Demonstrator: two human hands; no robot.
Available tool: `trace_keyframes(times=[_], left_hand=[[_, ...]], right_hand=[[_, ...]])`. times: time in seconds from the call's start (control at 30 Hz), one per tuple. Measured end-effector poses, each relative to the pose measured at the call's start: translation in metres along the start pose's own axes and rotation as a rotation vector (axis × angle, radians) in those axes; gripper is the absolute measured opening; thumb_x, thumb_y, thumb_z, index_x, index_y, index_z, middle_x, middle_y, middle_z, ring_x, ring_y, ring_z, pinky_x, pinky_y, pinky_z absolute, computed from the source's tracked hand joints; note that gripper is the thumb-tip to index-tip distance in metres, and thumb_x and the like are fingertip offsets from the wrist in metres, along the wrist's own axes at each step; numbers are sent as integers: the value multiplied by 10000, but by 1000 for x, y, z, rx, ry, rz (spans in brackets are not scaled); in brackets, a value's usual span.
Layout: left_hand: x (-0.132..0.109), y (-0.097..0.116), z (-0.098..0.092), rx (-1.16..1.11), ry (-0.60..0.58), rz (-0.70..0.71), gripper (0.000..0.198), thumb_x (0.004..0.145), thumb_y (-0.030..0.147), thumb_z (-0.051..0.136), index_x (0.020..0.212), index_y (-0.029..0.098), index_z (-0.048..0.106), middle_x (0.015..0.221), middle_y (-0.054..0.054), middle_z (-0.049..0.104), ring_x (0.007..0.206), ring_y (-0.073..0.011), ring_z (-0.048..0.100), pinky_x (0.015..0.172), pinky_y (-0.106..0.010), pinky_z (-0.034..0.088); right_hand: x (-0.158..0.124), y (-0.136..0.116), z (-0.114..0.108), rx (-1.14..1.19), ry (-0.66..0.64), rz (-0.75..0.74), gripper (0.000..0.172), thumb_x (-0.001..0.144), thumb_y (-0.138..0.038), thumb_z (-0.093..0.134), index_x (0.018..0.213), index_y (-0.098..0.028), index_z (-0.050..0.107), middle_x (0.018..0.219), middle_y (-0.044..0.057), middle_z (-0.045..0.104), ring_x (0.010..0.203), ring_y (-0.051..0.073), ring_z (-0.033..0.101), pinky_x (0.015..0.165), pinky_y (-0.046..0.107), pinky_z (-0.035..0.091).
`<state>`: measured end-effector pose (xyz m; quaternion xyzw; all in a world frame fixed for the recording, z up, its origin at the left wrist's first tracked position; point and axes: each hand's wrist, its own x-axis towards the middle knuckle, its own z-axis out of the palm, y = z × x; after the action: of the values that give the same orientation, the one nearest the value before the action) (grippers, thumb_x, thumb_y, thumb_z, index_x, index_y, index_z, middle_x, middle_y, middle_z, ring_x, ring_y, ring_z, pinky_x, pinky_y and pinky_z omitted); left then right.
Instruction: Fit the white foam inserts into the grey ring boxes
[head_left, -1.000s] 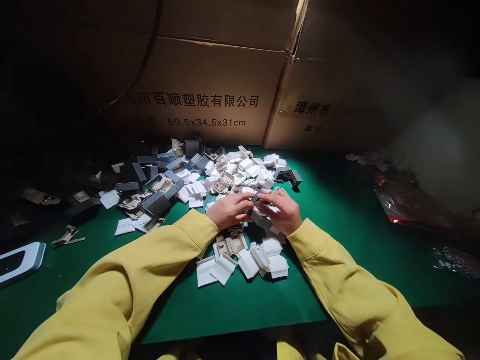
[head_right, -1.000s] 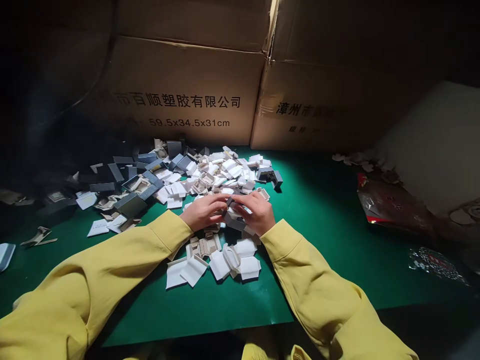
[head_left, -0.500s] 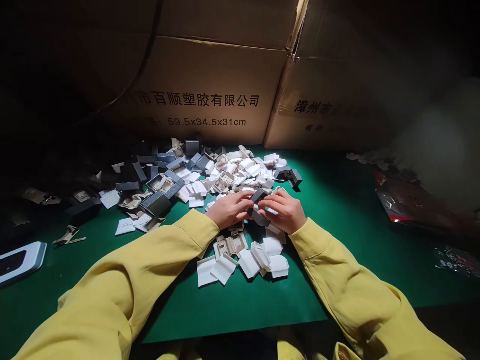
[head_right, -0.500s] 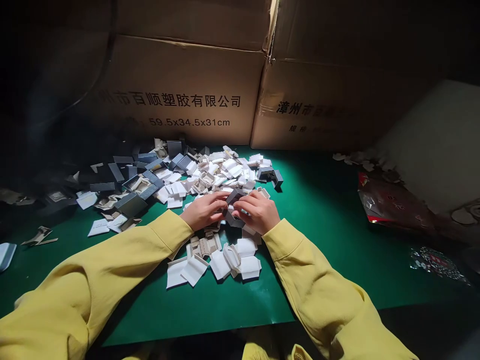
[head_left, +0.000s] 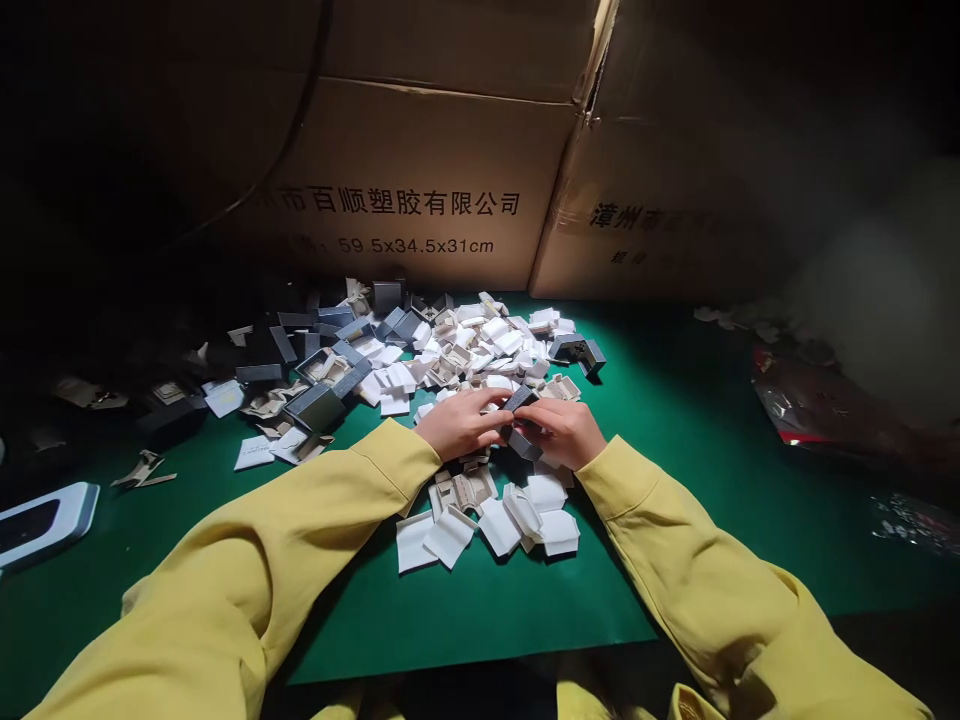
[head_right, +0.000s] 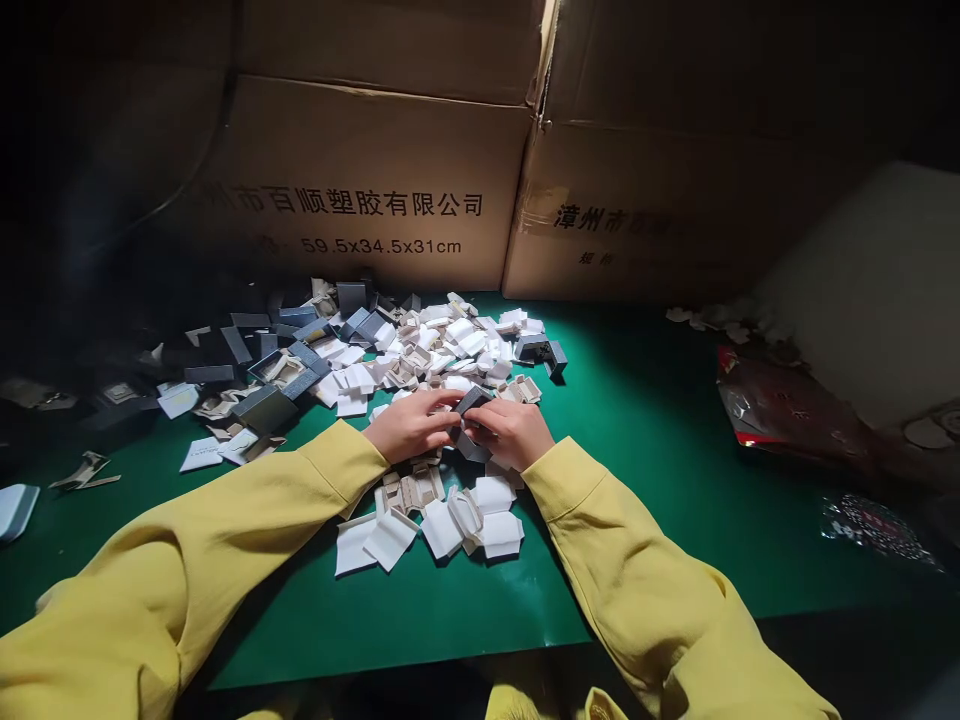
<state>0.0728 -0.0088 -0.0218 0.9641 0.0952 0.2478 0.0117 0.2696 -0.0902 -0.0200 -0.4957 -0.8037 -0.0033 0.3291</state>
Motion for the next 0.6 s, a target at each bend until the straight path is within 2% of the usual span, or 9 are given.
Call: trace_keyframes(times=[0.2, 0.43, 0.5, 0.6], left_hand=[[1, 1, 2, 65, -38, 18, 271, 849, 290, 493, 1091, 188, 562, 1230, -127, 538, 1027, -220, 573, 828, -345, 489], [0, 0, 1, 22, 24, 45, 203, 869, 293, 457, 980, 168, 572, 1231, -137, 551, 1035, -220, 586, 809, -333, 489], [-1, -1, 1, -36, 18, -4, 237, 857, 326, 491, 1039, 188, 552, 1248, -121, 555, 1000, -207, 606, 792, -325, 491], [-1, -3, -2, -129, 34, -205, 500, 812, 412, 563, 1242, 196, 431, 1156, -108, 619, 922, -198, 628, 771, -318, 497]], right_hand=[[-1, -2, 6, -24, 3, 38, 134, 816, -253, 531, 824, -224, 662, 795, 29, 698, 623, 135, 611, 537, 242, 392], [1, -5, 7, -1, 28, 17, 134, 824, -244, 508, 822, -209, 638, 806, 46, 688, 673, 151, 620, 580, 242, 425], [1, -6, 6, 1, 33, 10, 143, 833, -243, 499, 834, -211, 639, 809, 47, 689, 673, 151, 623, 586, 244, 436], [2, -11, 2, 23, 90, 31, 167, 853, -251, 488, 873, -215, 649, 818, 51, 688, 660, 147, 626, 590, 249, 451]])
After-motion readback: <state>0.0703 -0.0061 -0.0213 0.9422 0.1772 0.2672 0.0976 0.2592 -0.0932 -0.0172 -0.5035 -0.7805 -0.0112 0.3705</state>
